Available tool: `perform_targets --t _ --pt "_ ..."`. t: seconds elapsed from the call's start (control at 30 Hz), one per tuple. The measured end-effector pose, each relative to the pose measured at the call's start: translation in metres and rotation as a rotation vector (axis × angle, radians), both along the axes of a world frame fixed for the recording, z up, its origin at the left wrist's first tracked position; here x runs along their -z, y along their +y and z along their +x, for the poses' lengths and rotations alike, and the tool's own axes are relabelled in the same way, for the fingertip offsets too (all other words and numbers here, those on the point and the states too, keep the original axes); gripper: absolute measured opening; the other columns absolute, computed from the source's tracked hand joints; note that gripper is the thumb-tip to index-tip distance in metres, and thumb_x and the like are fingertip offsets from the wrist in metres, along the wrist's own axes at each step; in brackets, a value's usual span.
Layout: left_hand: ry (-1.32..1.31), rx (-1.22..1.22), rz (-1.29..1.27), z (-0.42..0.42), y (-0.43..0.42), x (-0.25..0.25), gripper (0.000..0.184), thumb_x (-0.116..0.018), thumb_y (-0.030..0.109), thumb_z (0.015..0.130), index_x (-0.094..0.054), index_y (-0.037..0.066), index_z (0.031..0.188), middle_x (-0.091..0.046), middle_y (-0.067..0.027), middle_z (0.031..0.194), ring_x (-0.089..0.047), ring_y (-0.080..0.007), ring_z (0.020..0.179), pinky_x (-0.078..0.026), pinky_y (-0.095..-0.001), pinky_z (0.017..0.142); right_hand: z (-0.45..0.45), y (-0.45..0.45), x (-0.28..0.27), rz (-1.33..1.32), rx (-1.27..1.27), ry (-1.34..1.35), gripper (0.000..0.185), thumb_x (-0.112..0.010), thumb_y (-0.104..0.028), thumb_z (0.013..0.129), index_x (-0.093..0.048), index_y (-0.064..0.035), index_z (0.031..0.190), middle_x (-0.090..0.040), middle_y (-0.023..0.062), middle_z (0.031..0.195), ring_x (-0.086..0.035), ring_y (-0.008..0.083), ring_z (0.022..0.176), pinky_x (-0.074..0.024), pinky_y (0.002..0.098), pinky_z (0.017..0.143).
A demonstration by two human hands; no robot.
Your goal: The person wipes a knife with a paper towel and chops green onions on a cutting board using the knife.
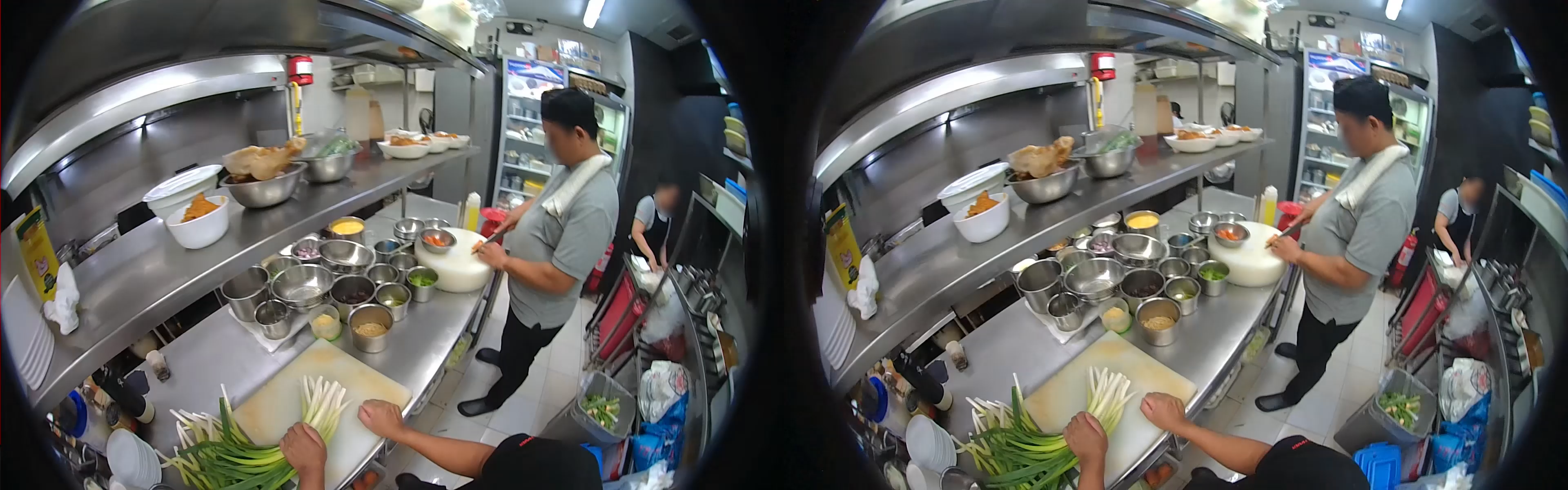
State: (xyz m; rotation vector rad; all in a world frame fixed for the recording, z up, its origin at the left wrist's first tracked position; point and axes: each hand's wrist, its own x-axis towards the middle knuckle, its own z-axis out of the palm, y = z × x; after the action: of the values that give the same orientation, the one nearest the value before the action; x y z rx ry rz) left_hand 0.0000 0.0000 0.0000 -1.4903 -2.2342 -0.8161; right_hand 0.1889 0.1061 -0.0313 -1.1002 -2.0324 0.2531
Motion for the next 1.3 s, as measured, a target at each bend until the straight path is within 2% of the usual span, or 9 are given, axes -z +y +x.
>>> perform_targets --t 0.3,0.37,0.57,0.7,0.8,0.87,1.0,1.2,1.3 --pt "-0.017 0.008 0.018 0.004 0.003 0.002 0.021 -0.050 0.020 0.097 -0.059 0.005 0.086 -0.063 -0.0156 0.082 -0.061 -0.0367 0.079 -0.045 -0.0483 0.078 0.006 -0.003 -0.003 -0.057 -0.008 -0.003 0.022 -0.062 -0.021 0.088 -0.061 -0.0073 0.070 -0.066 0.0123 0.073 -0.066 0.0344 0.068 -0.0533 0.0472 0.063" --pt "-0.022 -0.015 -0.041 0.006 0.001 -0.001 0.020 -0.048 0.020 0.098 -0.061 0.006 0.090 -0.064 -0.0149 0.084 -0.062 -0.0369 0.081 -0.044 -0.0490 0.079 0.005 -0.002 0.000 0.019 -0.002 0.041 0.026 -0.062 -0.019 0.087 -0.055 -0.0057 0.066 -0.062 0.0135 0.070 -0.063 0.0366 0.065 -0.0498 0.0487 0.060" --pt "-0.020 -0.010 -0.020 0.007 0.001 -0.002 0.021 -0.048 0.020 0.099 -0.061 0.005 0.092 -0.064 -0.0155 0.084 -0.062 -0.0380 0.081 -0.044 -0.0495 0.079 0.007 -0.003 -0.004 -0.004 -0.013 0.080 0.025 -0.061 -0.018 0.087 -0.055 -0.0050 0.066 -0.062 0.0140 0.070 -0.062 0.0368 0.065 -0.0500 0.0480 0.060" --pt "0.006 0.018 0.002 0.005 0.005 -0.003 0.020 -0.049 0.020 0.098 -0.059 0.005 0.088 -0.063 -0.0162 0.083 -0.061 -0.0381 0.078 -0.044 -0.0484 0.077 0.008 0.003 -0.002 -0.024 0.009 0.000 0.021 -0.062 -0.019 0.087 -0.060 -0.0056 0.071 -0.065 0.0126 0.075 -0.065 0.0346 0.070 -0.0533 0.0472 0.063" --pt "-0.012 0.040 -0.097 0.006 0.002 -0.006 0.021 -0.047 0.021 0.099 -0.059 0.005 0.091 -0.063 -0.0171 0.083 -0.061 -0.0389 0.079 -0.045 -0.0494 0.078 0.008 -0.001 0.000 -0.039 0.025 0.018 0.020 -0.061 -0.016 0.086 -0.059 -0.0056 0.070 -0.064 0.0130 0.074 -0.065 0.0342 0.071 -0.0530 0.0469 0.064" --pt "-0.017 -0.004 -0.056 0.008 0.004 -0.006 0.022 -0.046 0.021 0.100 -0.059 0.004 0.094 -0.063 -0.0178 0.083 -0.061 -0.0397 0.080 -0.045 -0.0505 0.078 0.007 0.002 -0.003 0.045 -0.006 0.109 0.024 -0.062 -0.015 0.086 -0.053 -0.0050 0.066 -0.060 0.0140 0.069 -0.062 0.0353 0.067 -0.0506 0.0467 0.062" --pt "-0.007 0.003 -0.059 0.003 0.002 0.003 0.024 -0.044 0.023 0.102 -0.060 0.004 0.097 -0.066 -0.0182 0.085 -0.061 -0.0408 0.081 -0.045 -0.0518 0.078 0.009 -0.002 -0.004 -0.003 -0.031 0.123 0.024 -0.062 -0.014 0.086 -0.052 -0.0046 0.066 -0.059 0.0139 0.068 -0.062 0.0348 0.066 -0.0508 0.0461 0.061" --pt "0.012 0.018 -0.215 0.007 0.000 -0.014 0.028 -0.051 0.030 0.100 -0.058 0.002 0.101 -0.064 -0.0187 0.088 -0.062 -0.0397 0.084 -0.045 -0.0503 0.080 0.010 0.002 -0.001 0.022 -0.029 0.129 0.024 -0.062 -0.014 0.086 -0.052 -0.0041 0.066 -0.060 0.0136 0.070 -0.063 0.0340 0.067 -0.0509 0.0452 0.062" --pt "0.044 0.060 -0.218 0.007 -0.004 -0.019 0.033 -0.053 0.033 0.099 -0.057 0.001 0.103 -0.064 -0.0193 0.088 -0.061 -0.0396 0.084 -0.045 -0.0511 0.080 0.009 0.002 0.002 0.012 -0.027 0.141 0.017 -0.063 -0.012 0.084 -0.056 -0.0055 0.069 -0.061 0.0122 0.071 -0.063 0.0328 0.068 -0.0510 0.0447 0.061"
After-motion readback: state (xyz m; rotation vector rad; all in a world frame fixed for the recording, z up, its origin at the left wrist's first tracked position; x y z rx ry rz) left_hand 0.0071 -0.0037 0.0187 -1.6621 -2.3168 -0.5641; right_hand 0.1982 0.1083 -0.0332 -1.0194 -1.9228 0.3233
